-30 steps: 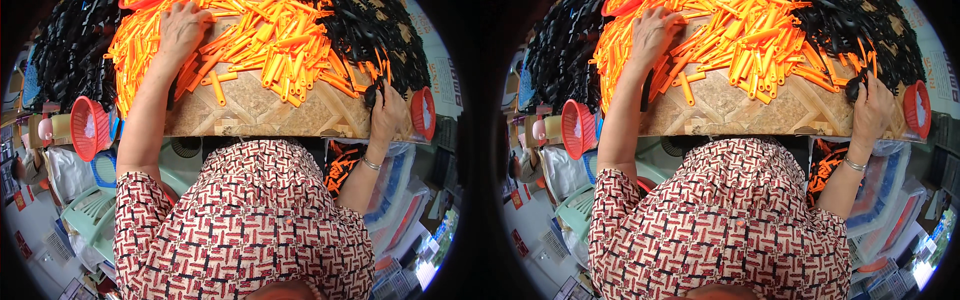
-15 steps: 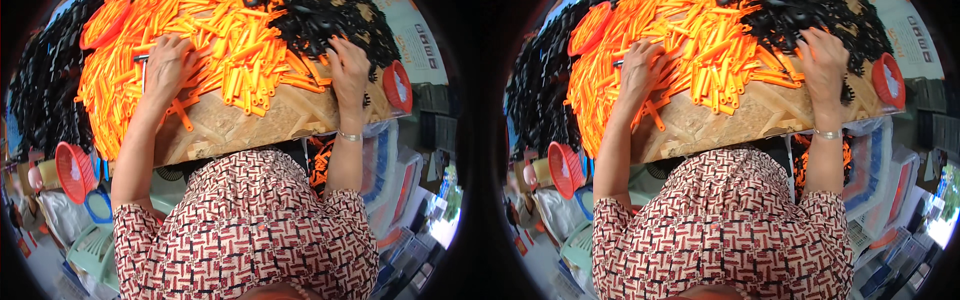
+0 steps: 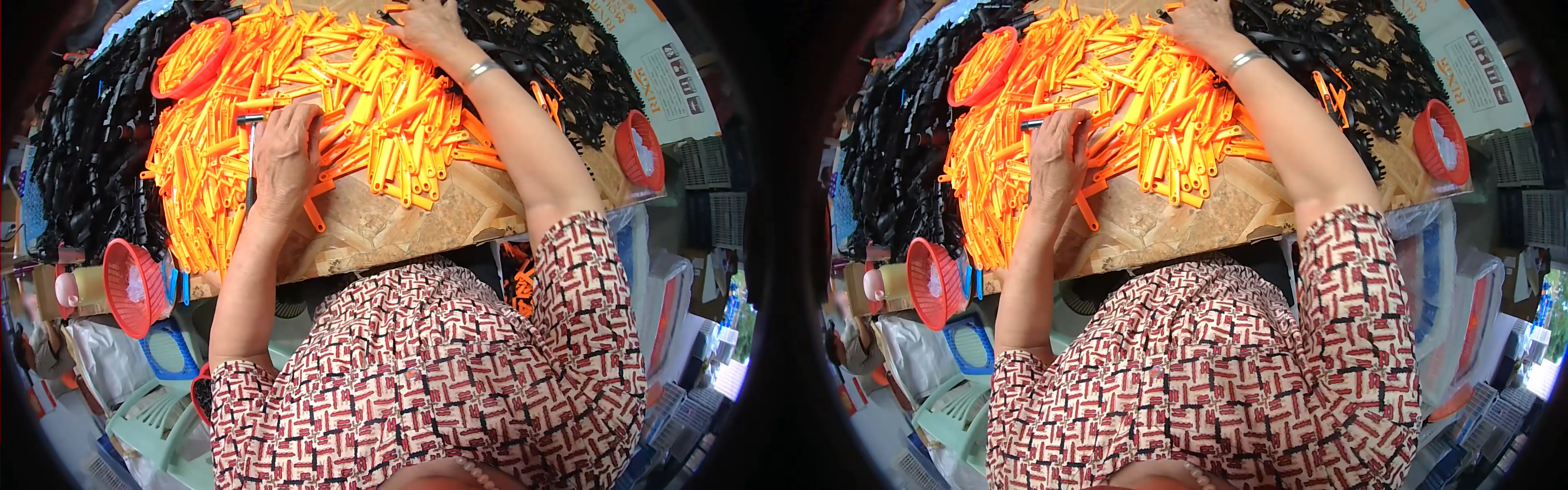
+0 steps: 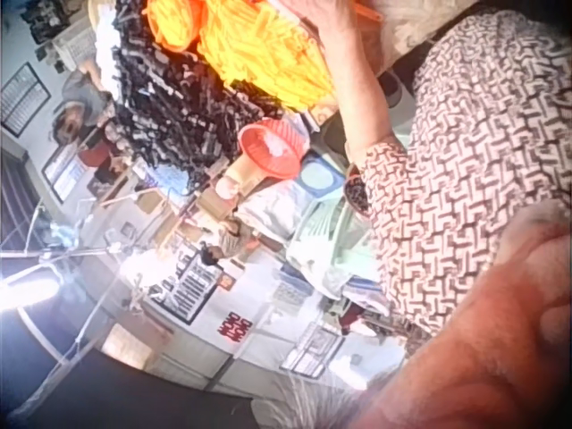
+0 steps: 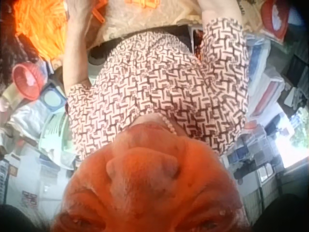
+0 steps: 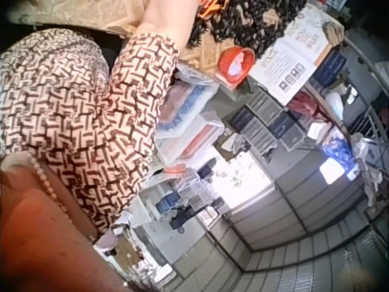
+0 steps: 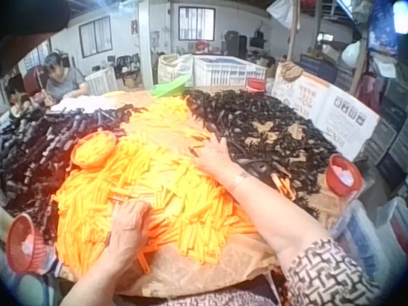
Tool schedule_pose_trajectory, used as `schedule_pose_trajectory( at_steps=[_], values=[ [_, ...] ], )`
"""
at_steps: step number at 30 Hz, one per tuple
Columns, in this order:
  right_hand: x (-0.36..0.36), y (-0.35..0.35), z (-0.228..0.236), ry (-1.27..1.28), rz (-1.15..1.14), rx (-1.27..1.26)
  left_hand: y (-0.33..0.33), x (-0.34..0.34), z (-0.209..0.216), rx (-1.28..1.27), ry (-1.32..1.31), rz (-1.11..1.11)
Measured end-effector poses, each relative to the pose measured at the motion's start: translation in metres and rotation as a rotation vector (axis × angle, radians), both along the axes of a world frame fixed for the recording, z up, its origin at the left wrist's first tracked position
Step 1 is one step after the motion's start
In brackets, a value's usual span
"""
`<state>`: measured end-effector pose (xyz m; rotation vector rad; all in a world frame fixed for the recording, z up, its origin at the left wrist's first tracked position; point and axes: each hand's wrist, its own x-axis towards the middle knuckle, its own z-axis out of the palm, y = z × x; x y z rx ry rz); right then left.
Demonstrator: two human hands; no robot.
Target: The person assembles orange plastic handles with black plastic heads on a wooden workbench. They insert the handle into the head and use a small hammer to secure the connection. The person handles the parts one at a time, repeatedly picking up components and striking them together.
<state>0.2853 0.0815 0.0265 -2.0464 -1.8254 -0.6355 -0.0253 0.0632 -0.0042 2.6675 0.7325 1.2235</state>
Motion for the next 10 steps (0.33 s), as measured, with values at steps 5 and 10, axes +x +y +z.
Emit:
schedule_pose_trajectory(
  at_steps=[5,10],
  values=[
    [0.008,0.013,0.004,0.244,-0.162,-0.202,-0.004,-0.001,0.0,-0.765,-0.236,-0.019],
    [0.012,-0.016,0.023,0.588,0.182,0.141,0.011,-0.017,0.006,-1.212,-0.387,-0.118]
  ],
)
